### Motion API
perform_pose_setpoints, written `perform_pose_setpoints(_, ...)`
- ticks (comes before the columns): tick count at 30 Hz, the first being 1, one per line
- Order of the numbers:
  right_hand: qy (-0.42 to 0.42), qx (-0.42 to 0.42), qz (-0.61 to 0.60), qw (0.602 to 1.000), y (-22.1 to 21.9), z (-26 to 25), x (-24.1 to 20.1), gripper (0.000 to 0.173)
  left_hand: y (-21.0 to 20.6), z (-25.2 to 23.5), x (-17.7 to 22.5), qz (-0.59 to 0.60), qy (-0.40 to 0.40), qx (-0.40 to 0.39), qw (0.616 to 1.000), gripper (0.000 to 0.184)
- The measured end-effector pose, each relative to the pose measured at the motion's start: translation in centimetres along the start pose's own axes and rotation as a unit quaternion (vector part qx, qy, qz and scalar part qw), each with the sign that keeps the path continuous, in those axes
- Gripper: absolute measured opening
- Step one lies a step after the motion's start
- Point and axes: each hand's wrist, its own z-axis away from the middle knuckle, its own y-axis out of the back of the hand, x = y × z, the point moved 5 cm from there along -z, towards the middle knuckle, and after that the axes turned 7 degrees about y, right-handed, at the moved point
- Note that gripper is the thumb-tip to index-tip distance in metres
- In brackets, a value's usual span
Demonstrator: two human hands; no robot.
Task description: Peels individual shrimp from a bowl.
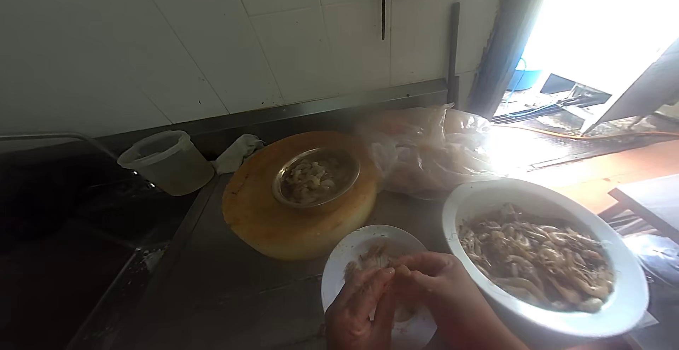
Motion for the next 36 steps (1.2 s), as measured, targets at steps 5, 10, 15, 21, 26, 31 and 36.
perform_pose_setpoints(5,0.031,-0.014,0.047,0.998,0.2,-0.1,-0.2,0.010,0.0,-0.4,-0.4,0.167,0.210,-0.057,0.962,0.018)
perform_pose_setpoints(10,0.076,-0.049,0.127,0.988,0.3,-0.3,-0.4,0.012,-0.9,-0.3,-1.6,0.405,0.427,-0.094,0.803,0.022)
perform_pose_setpoints(15,0.052,-0.031,0.144,0.988,0.6,-0.2,0.0,0.009,0.2,-0.8,-0.4,0.060,0.159,-0.012,0.985,0.035)
perform_pose_setpoints(21,0.029,-0.014,0.155,0.987,0.4,0.1,-0.5,0.012,-0.2,-0.2,1.5,-0.148,-0.083,-0.035,0.985,0.021)
perform_pose_setpoints(26,0.032,-0.035,0.133,0.990,0.1,0.1,-0.4,0.008,-0.1,-0.6,1.3,-0.150,-0.006,-0.044,0.988,0.021)
perform_pose_setpoints(31,0.047,-0.082,0.132,0.987,-0.3,0.0,-0.6,0.006,0.2,-0.8,0.0,0.034,0.167,-0.106,0.980,0.021)
perform_pose_setpoints(36,0.023,-0.123,0.127,0.984,0.0,0.0,-0.7,0.006,0.9,-1.3,-0.9,0.107,0.211,-0.144,0.961,0.020)
